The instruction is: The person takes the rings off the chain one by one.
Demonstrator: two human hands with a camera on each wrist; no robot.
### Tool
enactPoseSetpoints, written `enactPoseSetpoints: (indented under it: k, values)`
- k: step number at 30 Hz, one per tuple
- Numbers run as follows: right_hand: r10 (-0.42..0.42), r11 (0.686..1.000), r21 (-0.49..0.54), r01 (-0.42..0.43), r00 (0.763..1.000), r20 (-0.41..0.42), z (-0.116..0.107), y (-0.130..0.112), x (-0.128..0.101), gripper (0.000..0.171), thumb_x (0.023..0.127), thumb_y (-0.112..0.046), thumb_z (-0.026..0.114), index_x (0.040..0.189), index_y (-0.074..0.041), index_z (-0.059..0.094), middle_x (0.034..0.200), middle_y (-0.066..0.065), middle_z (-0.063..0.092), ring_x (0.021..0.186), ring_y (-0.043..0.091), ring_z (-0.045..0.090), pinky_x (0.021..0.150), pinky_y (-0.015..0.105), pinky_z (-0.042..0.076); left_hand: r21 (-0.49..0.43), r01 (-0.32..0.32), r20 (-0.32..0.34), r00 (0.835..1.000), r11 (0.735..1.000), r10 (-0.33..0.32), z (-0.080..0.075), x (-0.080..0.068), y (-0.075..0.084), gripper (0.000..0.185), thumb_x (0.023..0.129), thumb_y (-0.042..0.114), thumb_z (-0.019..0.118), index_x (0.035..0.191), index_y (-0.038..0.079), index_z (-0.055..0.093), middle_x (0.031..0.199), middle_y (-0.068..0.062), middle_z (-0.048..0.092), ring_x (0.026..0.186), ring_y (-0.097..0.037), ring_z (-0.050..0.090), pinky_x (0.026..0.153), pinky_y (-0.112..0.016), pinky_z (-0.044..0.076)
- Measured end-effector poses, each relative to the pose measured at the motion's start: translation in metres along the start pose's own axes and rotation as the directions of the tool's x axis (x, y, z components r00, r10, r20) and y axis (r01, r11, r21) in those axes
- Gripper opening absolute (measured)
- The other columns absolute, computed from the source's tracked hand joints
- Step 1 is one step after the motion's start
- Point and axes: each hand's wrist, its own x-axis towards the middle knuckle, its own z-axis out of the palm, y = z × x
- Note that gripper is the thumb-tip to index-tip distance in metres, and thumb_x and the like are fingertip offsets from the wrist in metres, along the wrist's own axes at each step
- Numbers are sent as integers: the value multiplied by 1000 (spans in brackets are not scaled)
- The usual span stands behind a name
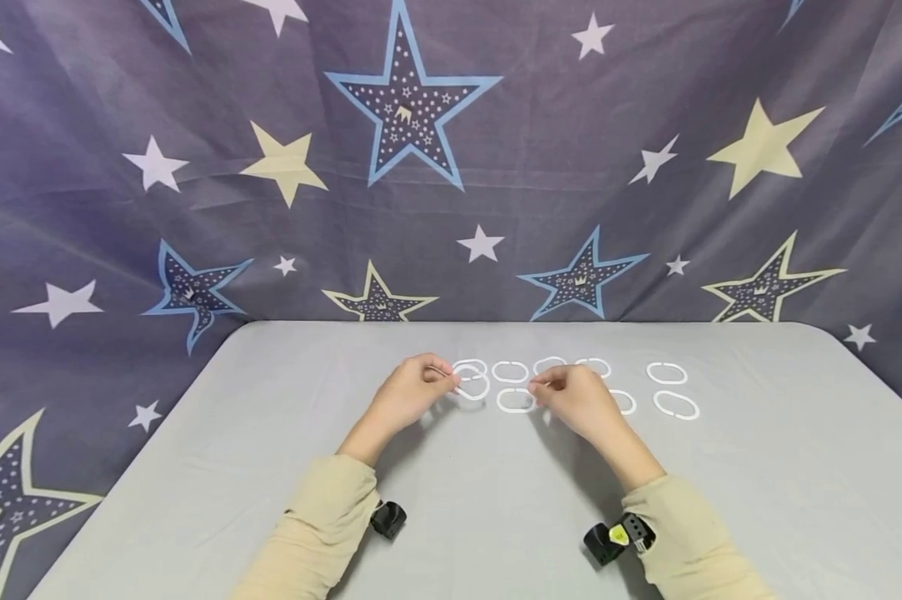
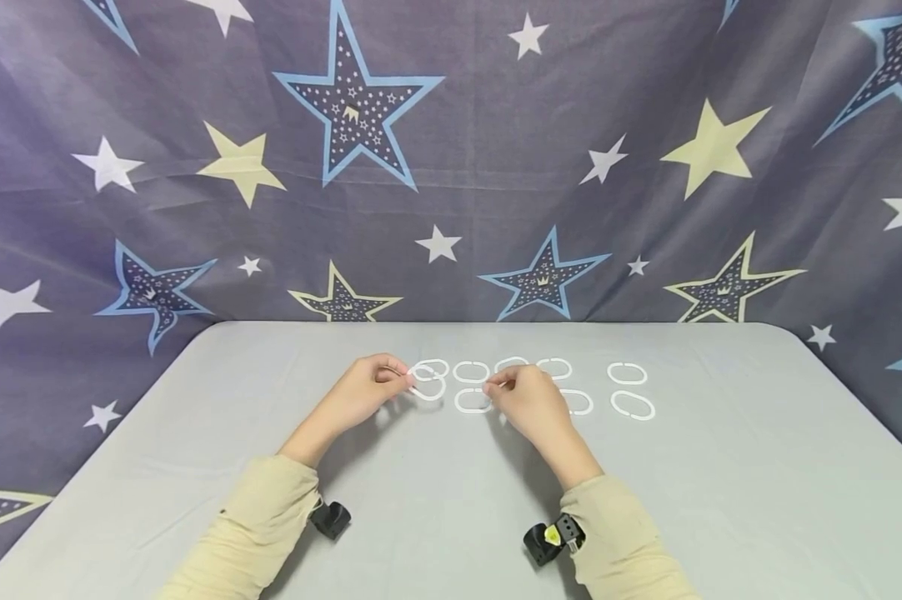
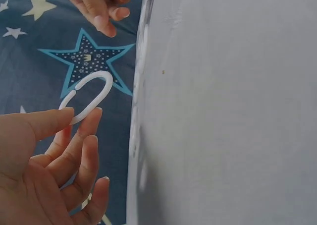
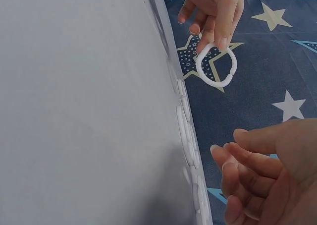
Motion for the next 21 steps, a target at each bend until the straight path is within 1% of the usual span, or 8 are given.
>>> enactPoseSetpoints:
  k: [2, 5, 8, 11, 15, 19, 21]
  values:
    - [-2, 1000, -4, 2, 1000, -5, 0, 0, 1, 17, 93, -15, 67, 99, -1, 75, 73, 3, 71, 67, 13, 60, 62, 31, 46, -46, -3, 0, 1000, 999, 3, 1, 2, -2, 16, 93, 18, 67, 101, 4, 67, 85, -3, 74, 75, -27, 64, 70, -33, 46]
    - [3, 1000, -15, -3, 1000, -16, -1, -1, 1, 18, 93, -16, 67, 100, -2, 75, 75, 3, 72, 68, 14, 61, 63, 31, 46, -113, -5, 34, 999, 994, 8, 4, 5, -3, 16, 92, 14, 68, 100, -1, 67, 84, -7, 74, 73, -28, 65, 66, -31, 47]
    - [6, 1000, -19, -7, 1000, -23, -2, -2, 1, 18, 93, -16, 67, 101, -2, 75, 76, 4, 72, 69, 14, 61, 63, 32, 47, -135, 9, 75, 997, 991, 2, 5, 7, -2, 18, 91, 12, 69, 100, -4, 67, 85, -11, 73, 71, -27, 66, 63, -29, 48]
    - [5, 1000, -17, -6, 1000, -21, -2, -3, 0, 18, 93, -17, 67, 101, -2, 75, 76, 4, 72, 68, 14, 61, 62, 32, 47, -108, 27, 90, 996, 994, -17, 6, 7, -2, 17, 91, 11, 69, 99, -4, 68, 83, -12, 72, 68, -22, 64, 62, -26, 46]
    - [4, 1000, -18, -4, 1000, -18, -1, -2, 1, 19, 93, -18, 67, 101, -3, 75, 75, 3, 72, 67, 14, 61, 61, 31, 47, -84, 66, 93, 994, 994, -58, 7, 7, -4, 12, 90, 9, 68, 94, -2, 68, 78, -10, 71, 64, -15, 59, 60, -24, 44]
    - [8, 1000, -23, -9, 1000, -18, 0, -3, 0, 19, 93, -19, 67, 101, -4, 76, 75, 2, 72, 67, 14, 61, 62, 31, 46, -52, 88, 87, 993, 995, -83, 7, 8, -7, 13, 90, 9, 68, 95, -3, 69, 79, -8, 71, 65, -14, 58, 58, -24, 43]
    - [10, 1000, -21, -10, 1000, -16, 0, -3, 0, 19, 93, -19, 67, 101, -4, 75, 75, 2, 72, 67, 14, 61, 62, 32, 46, -17, 102, 78, 992, 995, -100, 7, 8, -7, 15, 90, 12, 69, 97, -1, 70, 80, -6, 72, 66, -15, 59, 58, -24, 44]
